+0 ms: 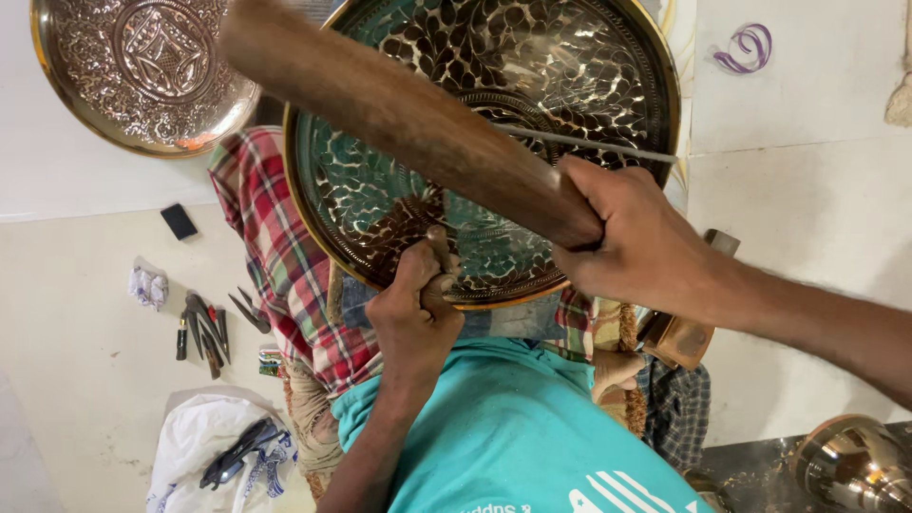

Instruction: The person uses a chisel and wooden mallet to engrave a decorative pattern into a brass tray. They repeatedly strike the chisel along the tray's surface to create a textured design.

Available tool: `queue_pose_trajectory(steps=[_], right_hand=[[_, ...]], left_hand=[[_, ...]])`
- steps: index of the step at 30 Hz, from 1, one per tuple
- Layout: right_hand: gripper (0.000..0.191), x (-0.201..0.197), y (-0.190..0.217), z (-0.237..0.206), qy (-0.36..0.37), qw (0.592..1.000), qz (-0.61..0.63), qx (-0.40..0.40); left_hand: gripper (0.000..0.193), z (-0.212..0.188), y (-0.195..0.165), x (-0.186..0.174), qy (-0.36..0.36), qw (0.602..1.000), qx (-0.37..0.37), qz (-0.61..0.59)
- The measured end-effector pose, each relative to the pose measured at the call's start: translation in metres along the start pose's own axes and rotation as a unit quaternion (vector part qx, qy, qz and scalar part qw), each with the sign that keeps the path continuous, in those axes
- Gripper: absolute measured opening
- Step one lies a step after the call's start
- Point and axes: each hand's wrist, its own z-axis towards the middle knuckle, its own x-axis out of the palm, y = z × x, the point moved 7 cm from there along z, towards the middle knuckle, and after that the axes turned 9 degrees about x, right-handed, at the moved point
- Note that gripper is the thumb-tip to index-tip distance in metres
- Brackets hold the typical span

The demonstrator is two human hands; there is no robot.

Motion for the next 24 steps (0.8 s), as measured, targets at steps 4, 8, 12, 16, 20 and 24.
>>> queue_pose_trajectory(steps=[4,8,12,16,20,24], right_hand=[[0.034,0.011,-0.013,-0.004,0.031,0.945,-0.322,0.050],[0.025,0.023,-0.027,-0.021,-0.032,0.998,-0.040,0.028],[0.024,0.053,-0.071,-0.053,-0.124,0.977,0.165,0.061],[0.025,0.080,-0.097,-0.078,-0.226,0.941,0.246,0.064],[0.030,0.087,-0.114,-0.095,-0.276,0.921,0.257,0.095],[0.033,0.085,-0.137,-0.103,-0.282,0.932,0.175,0.143]], left_hand=[[0.036,0.007,0.000,-0.002,0.010,0.998,-0.032,-0.055],[0.040,0.016,-0.003,-0.007,-0.029,0.982,-0.063,-0.178],[0.040,0.033,-0.019,0.005,0.118,0.984,0.061,-0.119],[0.050,0.041,-0.013,0.028,0.278,0.953,0.078,-0.092],[0.052,0.043,-0.016,0.037,0.334,0.932,0.131,-0.046],[0.055,0.041,-0.015,0.045,0.362,0.922,0.135,0.011]])
